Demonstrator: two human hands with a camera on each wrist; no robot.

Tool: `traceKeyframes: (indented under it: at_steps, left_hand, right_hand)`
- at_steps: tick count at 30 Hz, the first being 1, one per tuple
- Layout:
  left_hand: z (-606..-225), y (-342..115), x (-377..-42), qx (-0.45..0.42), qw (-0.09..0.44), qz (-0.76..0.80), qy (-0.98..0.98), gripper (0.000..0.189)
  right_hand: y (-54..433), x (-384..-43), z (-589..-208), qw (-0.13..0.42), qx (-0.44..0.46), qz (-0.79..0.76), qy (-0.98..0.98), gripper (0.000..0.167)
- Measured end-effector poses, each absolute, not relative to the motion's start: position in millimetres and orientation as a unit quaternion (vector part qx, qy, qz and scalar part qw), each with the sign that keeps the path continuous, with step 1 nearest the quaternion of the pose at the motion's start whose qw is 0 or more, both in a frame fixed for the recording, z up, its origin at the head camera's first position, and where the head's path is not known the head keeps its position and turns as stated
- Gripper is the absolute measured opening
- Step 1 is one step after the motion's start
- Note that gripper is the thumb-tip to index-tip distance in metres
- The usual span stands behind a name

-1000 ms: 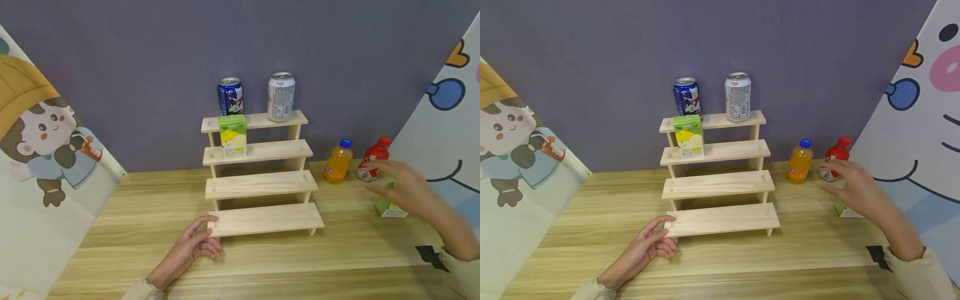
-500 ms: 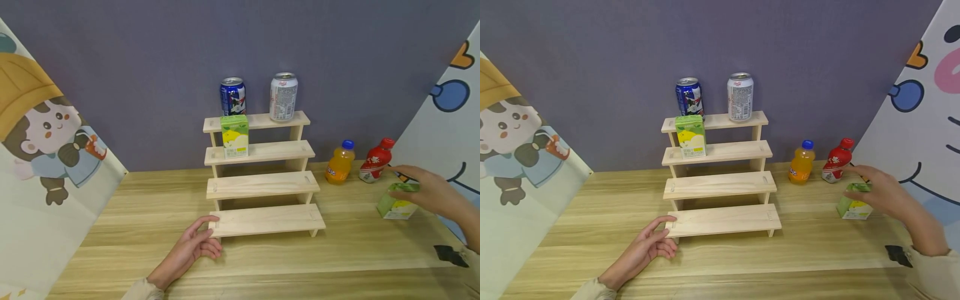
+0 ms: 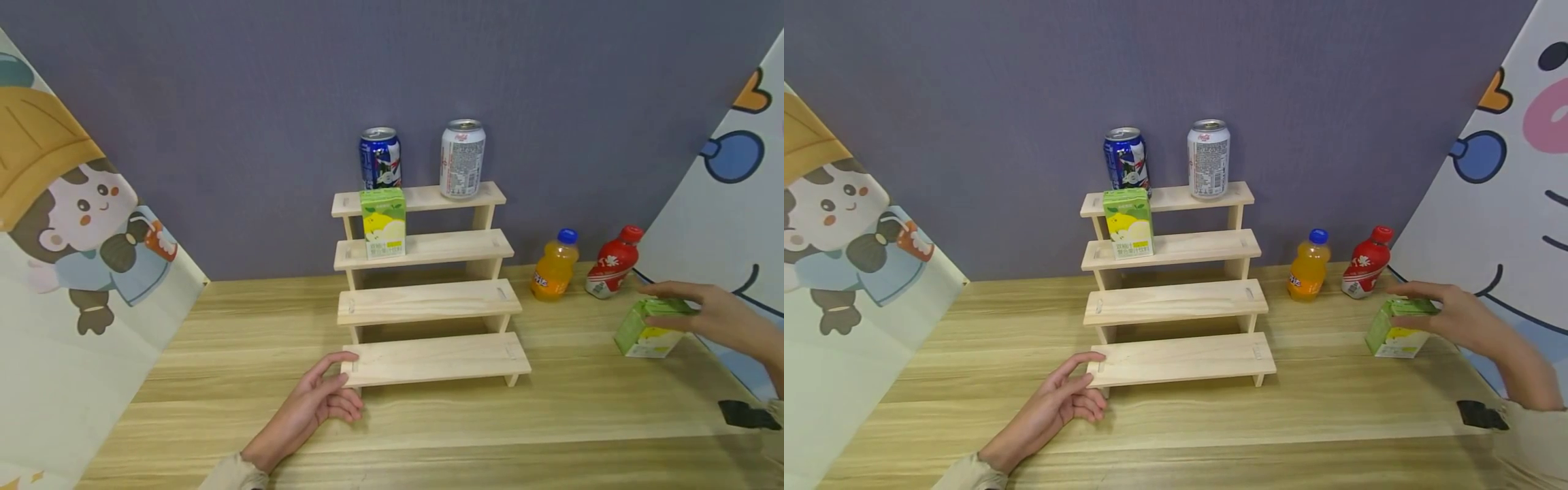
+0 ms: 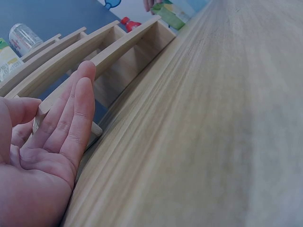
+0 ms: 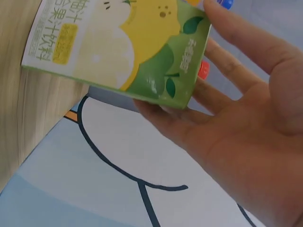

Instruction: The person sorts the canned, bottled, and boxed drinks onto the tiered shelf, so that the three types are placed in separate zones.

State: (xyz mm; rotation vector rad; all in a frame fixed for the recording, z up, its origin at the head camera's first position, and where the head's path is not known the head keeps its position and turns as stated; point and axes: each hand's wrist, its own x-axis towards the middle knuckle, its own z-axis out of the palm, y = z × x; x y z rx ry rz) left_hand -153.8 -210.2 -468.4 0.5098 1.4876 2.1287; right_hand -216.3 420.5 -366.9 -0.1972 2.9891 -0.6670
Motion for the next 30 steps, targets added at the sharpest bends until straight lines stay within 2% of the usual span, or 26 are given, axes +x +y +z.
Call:
traceKeyframes:
  at_steps: [12, 21, 30]
  left_hand:
    - [-470, -210, -155, 0.196, 0.245, 0.782, 0.539, 0.042]
    - [-470, -211, -155, 0.198, 0.247, 0.782, 0.538, 0.042]
    - [-470, -210, -155, 0.187, 0.249, 0.782, 0.54, 0.043]
  right_hand:
    - [443, -218, -380, 0.061, -0.058, -0.28, 0.956, 0.074]
    - [447, -219, -376, 0.069, -0.024, -0.245, 0.967, 0.088]
    - [443, -218, -372, 0.063, -0.017, -0.218, 0.974, 0.092]
